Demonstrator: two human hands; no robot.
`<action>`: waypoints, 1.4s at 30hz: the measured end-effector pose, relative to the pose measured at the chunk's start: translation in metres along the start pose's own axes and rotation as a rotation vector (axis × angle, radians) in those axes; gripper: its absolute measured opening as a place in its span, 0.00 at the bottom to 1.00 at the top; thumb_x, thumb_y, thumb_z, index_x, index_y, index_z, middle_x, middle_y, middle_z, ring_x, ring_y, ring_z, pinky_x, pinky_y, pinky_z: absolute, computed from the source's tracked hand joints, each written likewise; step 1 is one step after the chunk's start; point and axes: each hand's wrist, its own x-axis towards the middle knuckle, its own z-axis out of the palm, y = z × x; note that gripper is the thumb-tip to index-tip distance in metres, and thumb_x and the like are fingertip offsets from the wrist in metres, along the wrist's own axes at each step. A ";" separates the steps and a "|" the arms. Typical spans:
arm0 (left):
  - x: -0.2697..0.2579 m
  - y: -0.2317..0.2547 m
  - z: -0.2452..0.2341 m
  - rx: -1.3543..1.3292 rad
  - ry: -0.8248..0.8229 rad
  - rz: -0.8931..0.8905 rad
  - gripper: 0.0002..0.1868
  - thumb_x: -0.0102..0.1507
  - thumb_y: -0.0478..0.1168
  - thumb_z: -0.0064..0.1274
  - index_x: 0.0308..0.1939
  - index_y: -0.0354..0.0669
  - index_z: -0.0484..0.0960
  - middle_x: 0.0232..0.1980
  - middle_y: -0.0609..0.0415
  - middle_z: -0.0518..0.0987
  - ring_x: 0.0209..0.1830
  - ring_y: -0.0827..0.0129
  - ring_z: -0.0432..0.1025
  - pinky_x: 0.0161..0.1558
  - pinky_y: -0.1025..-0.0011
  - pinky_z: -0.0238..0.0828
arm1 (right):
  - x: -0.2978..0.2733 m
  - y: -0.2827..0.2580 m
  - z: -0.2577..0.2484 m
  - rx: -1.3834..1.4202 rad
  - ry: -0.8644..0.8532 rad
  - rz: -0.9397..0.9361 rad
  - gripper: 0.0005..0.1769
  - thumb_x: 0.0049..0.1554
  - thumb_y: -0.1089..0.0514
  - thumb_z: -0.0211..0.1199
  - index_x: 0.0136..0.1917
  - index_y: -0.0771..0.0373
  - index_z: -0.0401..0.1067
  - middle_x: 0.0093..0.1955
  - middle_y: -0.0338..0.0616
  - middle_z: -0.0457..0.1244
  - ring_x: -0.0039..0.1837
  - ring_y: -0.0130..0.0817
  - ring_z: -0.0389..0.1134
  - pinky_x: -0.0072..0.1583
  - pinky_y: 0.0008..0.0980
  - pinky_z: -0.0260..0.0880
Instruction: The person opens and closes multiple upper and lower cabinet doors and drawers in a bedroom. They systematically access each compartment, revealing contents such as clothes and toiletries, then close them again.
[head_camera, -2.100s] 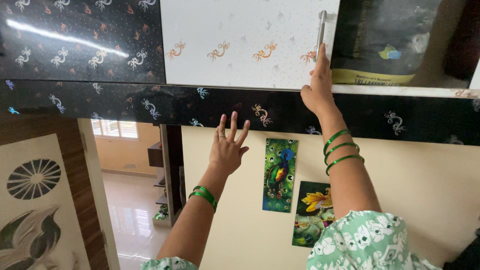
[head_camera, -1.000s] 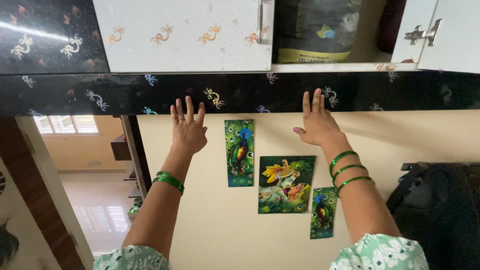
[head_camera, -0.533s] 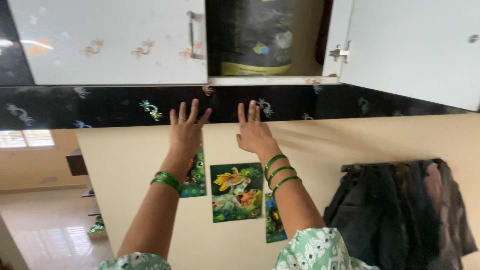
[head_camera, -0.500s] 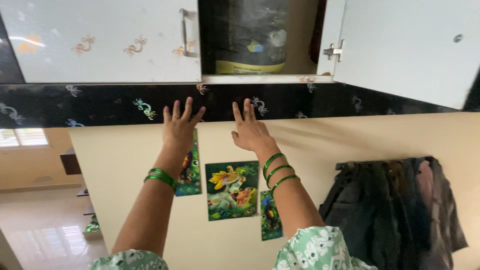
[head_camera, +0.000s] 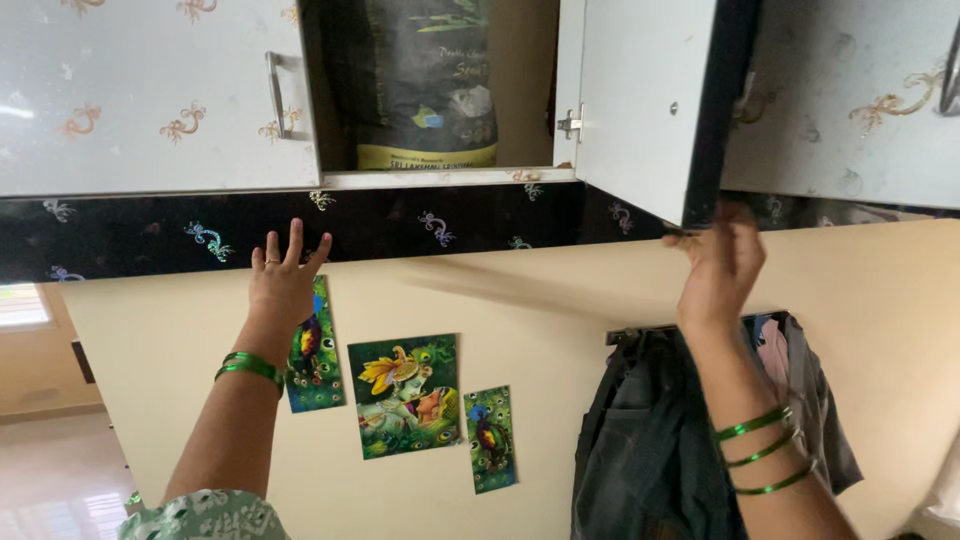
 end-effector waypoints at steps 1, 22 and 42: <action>0.000 -0.001 0.000 -0.013 -0.003 0.000 0.50 0.63 0.37 0.48 0.82 0.76 0.39 0.86 0.48 0.32 0.83 0.42 0.40 0.76 0.48 0.42 | 0.018 -0.013 -0.002 0.142 -0.059 0.003 0.11 0.77 0.57 0.52 0.54 0.64 0.69 0.50 0.42 0.65 0.49 0.27 0.66 0.53 0.31 0.69; 0.000 -0.004 0.014 -0.096 0.233 0.106 0.44 0.63 0.41 0.50 0.81 0.68 0.49 0.84 0.40 0.41 0.78 0.31 0.49 0.75 0.42 0.44 | 0.067 -0.064 0.134 0.401 -0.186 0.024 0.17 0.66 0.42 0.68 0.50 0.56 0.74 0.42 0.32 0.59 0.48 0.24 0.61 0.58 0.32 0.65; 0.005 0.001 -0.005 -0.182 -0.038 0.123 0.54 0.55 0.42 0.66 0.80 0.58 0.51 0.82 0.29 0.34 0.77 0.24 0.46 0.74 0.43 0.49 | 0.018 0.100 0.347 0.024 -0.404 -0.092 0.13 0.74 0.54 0.56 0.55 0.64 0.75 0.43 0.38 0.71 0.46 0.17 0.69 0.49 0.21 0.64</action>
